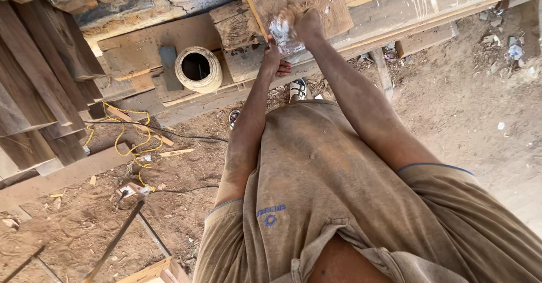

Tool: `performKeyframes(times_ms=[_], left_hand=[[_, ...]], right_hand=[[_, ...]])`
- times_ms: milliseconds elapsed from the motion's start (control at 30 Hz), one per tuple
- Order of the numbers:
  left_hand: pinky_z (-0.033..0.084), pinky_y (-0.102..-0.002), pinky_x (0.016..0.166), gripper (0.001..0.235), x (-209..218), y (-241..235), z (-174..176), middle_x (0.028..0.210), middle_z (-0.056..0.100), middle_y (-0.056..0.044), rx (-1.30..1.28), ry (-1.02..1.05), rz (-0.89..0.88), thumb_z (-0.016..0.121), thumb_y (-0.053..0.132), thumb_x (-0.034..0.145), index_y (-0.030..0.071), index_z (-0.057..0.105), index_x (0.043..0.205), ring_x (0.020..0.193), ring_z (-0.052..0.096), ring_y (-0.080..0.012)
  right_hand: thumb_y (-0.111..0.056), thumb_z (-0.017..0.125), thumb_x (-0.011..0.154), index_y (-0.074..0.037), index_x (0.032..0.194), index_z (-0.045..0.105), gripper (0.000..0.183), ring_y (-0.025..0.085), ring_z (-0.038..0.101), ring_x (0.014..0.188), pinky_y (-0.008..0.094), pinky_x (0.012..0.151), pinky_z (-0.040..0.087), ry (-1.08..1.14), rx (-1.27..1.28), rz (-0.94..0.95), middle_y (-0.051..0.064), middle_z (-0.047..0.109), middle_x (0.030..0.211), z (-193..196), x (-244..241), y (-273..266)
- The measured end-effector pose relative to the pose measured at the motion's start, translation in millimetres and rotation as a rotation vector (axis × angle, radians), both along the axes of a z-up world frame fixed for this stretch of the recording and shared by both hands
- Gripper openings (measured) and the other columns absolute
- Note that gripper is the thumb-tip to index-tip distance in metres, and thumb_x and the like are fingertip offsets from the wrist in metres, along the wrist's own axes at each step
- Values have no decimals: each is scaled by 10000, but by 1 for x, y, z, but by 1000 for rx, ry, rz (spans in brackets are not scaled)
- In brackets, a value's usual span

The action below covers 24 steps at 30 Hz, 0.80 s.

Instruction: The person mixes a white paste on a wooden board using a putty knife, then applies the paste to a wooden frame on the ground. The person repeatedly dips the knife into a container to gather more paste and continues spreading it onto the frame.

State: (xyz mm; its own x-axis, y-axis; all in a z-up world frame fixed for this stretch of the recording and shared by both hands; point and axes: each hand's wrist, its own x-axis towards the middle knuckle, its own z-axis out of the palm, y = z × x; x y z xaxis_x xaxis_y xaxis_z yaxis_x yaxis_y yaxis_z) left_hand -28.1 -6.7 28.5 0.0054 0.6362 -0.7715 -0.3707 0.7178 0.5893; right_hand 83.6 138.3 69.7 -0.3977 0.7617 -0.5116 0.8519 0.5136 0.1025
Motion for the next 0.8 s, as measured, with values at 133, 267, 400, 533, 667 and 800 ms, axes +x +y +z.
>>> performKeyframes(times_ms=[133,267,400,533,667,800], left_hand=[[645,-376,636,948,-6,-8,2,892,748,-140,-6,-68,0,96,800,860,250,94,1632,731,770,-240],[634,-363,647,911,-3,-6,-2,892,749,-128,7,-49,2,100,790,903,249,169,1633,737,757,-219],[684,-376,671,871,0,-10,-6,890,733,-179,32,-91,200,254,728,955,156,349,1604,741,755,-231],[685,-370,643,866,8,-7,-5,873,752,-230,38,-128,380,347,670,972,28,368,1554,711,778,-263],[677,-367,541,866,15,-5,-5,814,737,-254,27,-55,433,365,647,994,-52,461,1497,621,756,-280],[671,-379,536,838,18,-2,-7,816,720,-265,17,-36,465,368,629,986,-7,361,1531,631,751,-298]], right_hand=[[-195,506,1063,-37,1282,621,293,133,500,719,357,692,459,1082,-315,-1270,73,651,937,37,16,0],[-193,485,1096,-69,1330,633,303,137,593,975,321,856,546,1048,-157,-676,123,652,1172,86,38,-8],[-170,574,1053,-153,1332,710,310,226,562,1238,407,1056,459,779,106,219,75,654,1384,104,35,-31],[-213,660,1018,-219,1328,738,320,314,498,1228,473,1067,393,632,130,352,24,666,1384,87,31,-44],[-263,664,1058,-218,1274,751,238,281,521,1221,498,1079,401,610,96,391,10,692,1368,65,44,-46],[-140,595,1044,-170,1258,767,276,326,510,1167,503,1026,362,635,-51,470,65,714,1315,75,69,-37]])
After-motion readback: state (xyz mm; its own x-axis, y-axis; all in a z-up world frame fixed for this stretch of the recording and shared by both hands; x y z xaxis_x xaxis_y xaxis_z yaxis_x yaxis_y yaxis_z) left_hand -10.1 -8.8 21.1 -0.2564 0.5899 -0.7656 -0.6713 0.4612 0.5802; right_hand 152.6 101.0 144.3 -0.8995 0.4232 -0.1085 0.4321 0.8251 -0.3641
